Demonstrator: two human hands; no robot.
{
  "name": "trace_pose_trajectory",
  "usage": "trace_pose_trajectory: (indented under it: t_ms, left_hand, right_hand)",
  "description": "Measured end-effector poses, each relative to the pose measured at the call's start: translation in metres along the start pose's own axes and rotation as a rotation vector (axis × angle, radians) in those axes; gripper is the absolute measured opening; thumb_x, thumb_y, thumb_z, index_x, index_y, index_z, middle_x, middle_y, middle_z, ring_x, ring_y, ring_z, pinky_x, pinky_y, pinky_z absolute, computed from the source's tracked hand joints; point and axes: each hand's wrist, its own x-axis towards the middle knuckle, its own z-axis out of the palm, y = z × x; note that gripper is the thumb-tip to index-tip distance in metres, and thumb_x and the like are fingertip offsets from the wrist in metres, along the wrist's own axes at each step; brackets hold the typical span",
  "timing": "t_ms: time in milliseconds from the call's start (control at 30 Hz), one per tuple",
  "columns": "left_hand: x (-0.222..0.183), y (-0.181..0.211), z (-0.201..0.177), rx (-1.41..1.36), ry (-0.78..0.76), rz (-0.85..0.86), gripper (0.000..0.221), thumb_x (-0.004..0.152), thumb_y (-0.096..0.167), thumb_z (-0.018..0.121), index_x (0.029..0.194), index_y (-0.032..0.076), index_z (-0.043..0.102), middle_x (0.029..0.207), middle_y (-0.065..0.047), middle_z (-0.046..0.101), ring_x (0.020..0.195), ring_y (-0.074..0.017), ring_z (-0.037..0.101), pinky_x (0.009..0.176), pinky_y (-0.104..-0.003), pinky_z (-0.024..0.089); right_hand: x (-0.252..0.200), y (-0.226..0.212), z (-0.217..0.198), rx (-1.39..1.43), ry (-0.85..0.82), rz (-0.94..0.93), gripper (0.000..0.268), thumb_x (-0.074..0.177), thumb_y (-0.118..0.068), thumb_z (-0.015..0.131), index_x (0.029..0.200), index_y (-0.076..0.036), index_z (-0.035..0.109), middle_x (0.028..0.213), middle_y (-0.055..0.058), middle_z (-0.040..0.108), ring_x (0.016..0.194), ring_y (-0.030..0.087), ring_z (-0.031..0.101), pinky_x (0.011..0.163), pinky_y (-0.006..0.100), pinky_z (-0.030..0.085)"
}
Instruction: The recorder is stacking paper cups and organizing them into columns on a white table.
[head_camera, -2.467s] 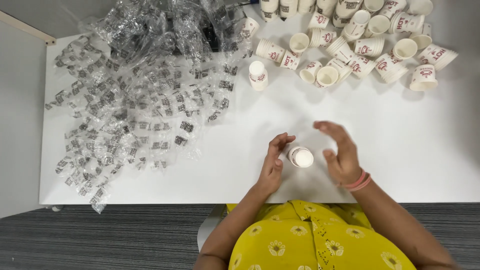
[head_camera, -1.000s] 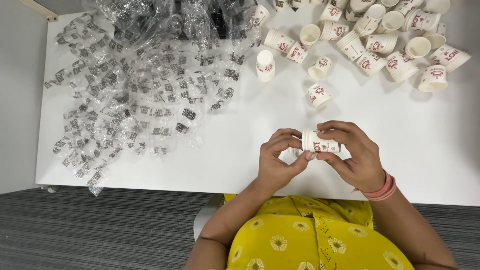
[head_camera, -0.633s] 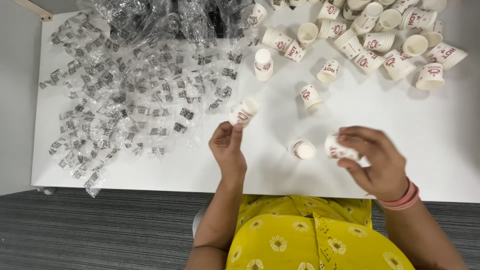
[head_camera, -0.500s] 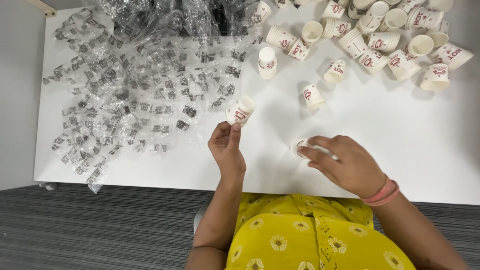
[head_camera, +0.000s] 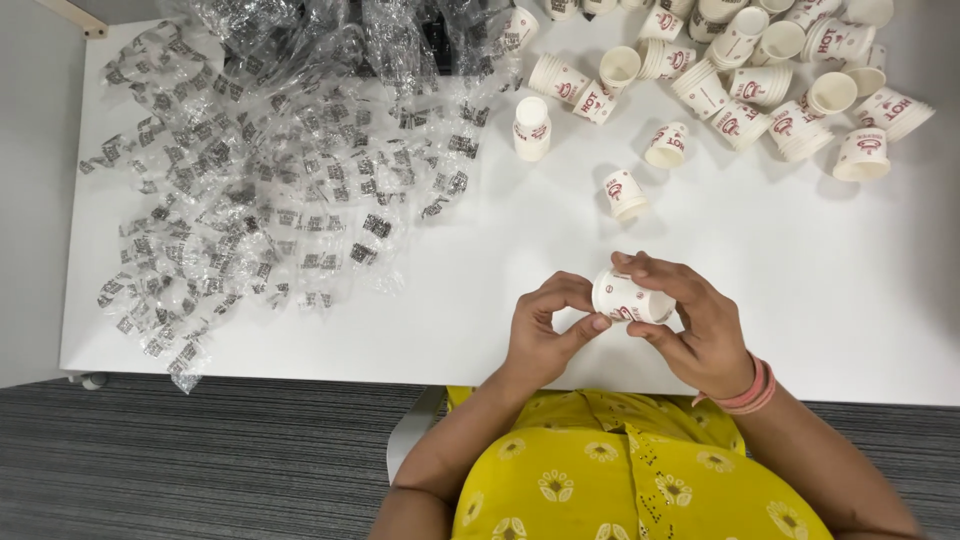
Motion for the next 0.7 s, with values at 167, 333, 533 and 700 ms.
trace_pose_trajectory:
  t_ms: [167,333,533,700]
  left_hand:
    - [0.0,-0.015,-0.023,-0.135,0.169,-0.033,0.005,0.094,0.003,0.076,0.096,0.003,0.072,0.101,-0.005,0.071,0.101,-0.0143,0.063,0.097,-0.03,0.048]
    - [-0.01,-0.044,-0.061,-0.275,0.512,-0.097,0.011,0.103,0.002,0.074,0.094,0.0,0.069,0.093,-0.004,0.067,0.09,-0.012,0.054,0.085,-0.029,0.042]
    - [-0.008,-0.012,-0.036,-0.266,0.37,-0.107,0.006,0.093,0.005,0.073,0.092,0.002,0.069,0.096,-0.002,0.071,0.096,-0.0108,0.061,0.095,-0.027,0.046]
    - [-0.018,-0.007,-0.006,-0.037,-0.138,0.0,0.012,0.095,0.007,0.081,0.104,0.004,0.073,0.106,-0.007,0.072,0.109,-0.0162,0.064,0.108,-0.034,0.048]
  right_hand:
    - [-0.011,0.005,-0.008,0.362,0.292,-0.075,0.047,0.101,-0.02,0.071,0.144,-0.012,0.052,0.142,0.012,0.06,0.136,0.03,0.058,0.123,0.05,0.05]
    - [-0.001,0.003,-0.009,-0.052,0.085,-0.172,0.051,0.094,-0.015,0.071,0.14,-0.009,0.05,0.138,0.01,0.061,0.136,0.036,0.061,0.123,0.055,0.044]
    - [0.001,0.004,-0.001,-0.366,-0.273,-0.037,0.067,0.083,-0.016,0.081,0.142,-0.01,0.051,0.143,0.017,0.058,0.136,0.036,0.055,0.117,0.052,0.042]
    - [-0.015,0.005,-0.003,-0.078,-0.041,-0.208,0.077,0.086,-0.024,0.08,0.149,-0.012,0.038,0.143,0.019,0.056,0.137,0.04,0.055,0.121,0.055,0.038]
